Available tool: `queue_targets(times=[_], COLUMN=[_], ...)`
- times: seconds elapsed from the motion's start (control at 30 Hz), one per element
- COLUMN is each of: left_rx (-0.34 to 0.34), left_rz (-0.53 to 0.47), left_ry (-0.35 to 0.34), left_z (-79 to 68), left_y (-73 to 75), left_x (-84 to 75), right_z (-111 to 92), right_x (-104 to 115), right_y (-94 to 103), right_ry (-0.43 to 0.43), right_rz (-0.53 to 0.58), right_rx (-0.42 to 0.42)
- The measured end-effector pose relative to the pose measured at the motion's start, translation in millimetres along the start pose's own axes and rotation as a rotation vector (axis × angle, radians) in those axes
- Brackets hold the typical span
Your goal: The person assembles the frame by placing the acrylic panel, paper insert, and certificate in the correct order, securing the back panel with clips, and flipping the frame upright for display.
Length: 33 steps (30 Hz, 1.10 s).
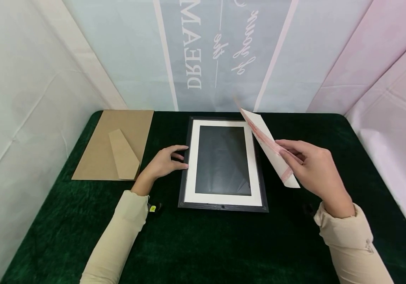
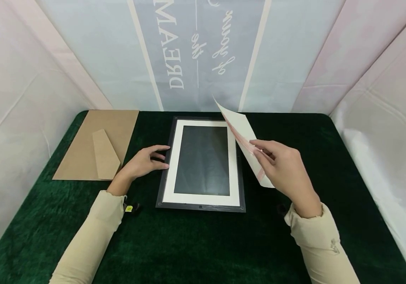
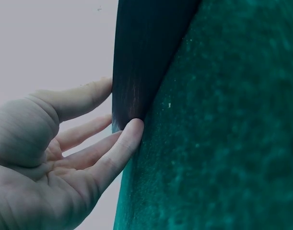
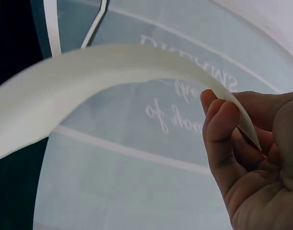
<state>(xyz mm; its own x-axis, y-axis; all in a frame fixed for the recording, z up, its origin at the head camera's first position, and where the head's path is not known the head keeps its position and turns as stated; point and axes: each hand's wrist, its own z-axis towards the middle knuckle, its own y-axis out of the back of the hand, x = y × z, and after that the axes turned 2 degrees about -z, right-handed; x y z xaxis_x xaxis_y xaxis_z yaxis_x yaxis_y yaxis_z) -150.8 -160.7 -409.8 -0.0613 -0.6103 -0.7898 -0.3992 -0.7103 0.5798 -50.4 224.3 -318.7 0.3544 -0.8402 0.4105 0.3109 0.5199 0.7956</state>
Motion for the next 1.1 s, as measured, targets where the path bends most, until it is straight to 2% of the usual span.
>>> queue_targets(times=[0.4,0.47,0.6,0.7,0.8,0.97,1.1], left_rx=[-0.005,-0.031,-0.139,-0.207,-0.224,-0.203,-0.147], left_rz=[0.056,0.085,0.125,0.07,-0.026,-0.135,-0.178], left_ry=[-0.018,-0.031,-0.072,-0.113,-0.156,-0.164,-0.146], left_z=[-0.1,-0.9,-3.4,-6.4,-9.5,-7.7,-6.9], left_y=[-0.6,-1.2,-3.5,-5.5,-7.7,-13.1,-18.8], left_x=[-4.3,-7.0,-15.8,-23.7,-30.6,-34.6,-37.8], right_z=[-2,-3,-4,-6,-9,-15,-21], right_x=[11,14,22,29,37,52,61], right_y=[-26.8,-30.8,-39.2,-45.8,-52.3,-64.4,-74.8], right_ry=[-0.039,-0.035,-0.021,-0.003,0.022,0.074,0.093], right_rz=[0.009,0.022,0.05,0.074,0.087,0.107,0.137], right_rx=[0.082,0.096,0.123,0.148,0.169,0.215,0.269])
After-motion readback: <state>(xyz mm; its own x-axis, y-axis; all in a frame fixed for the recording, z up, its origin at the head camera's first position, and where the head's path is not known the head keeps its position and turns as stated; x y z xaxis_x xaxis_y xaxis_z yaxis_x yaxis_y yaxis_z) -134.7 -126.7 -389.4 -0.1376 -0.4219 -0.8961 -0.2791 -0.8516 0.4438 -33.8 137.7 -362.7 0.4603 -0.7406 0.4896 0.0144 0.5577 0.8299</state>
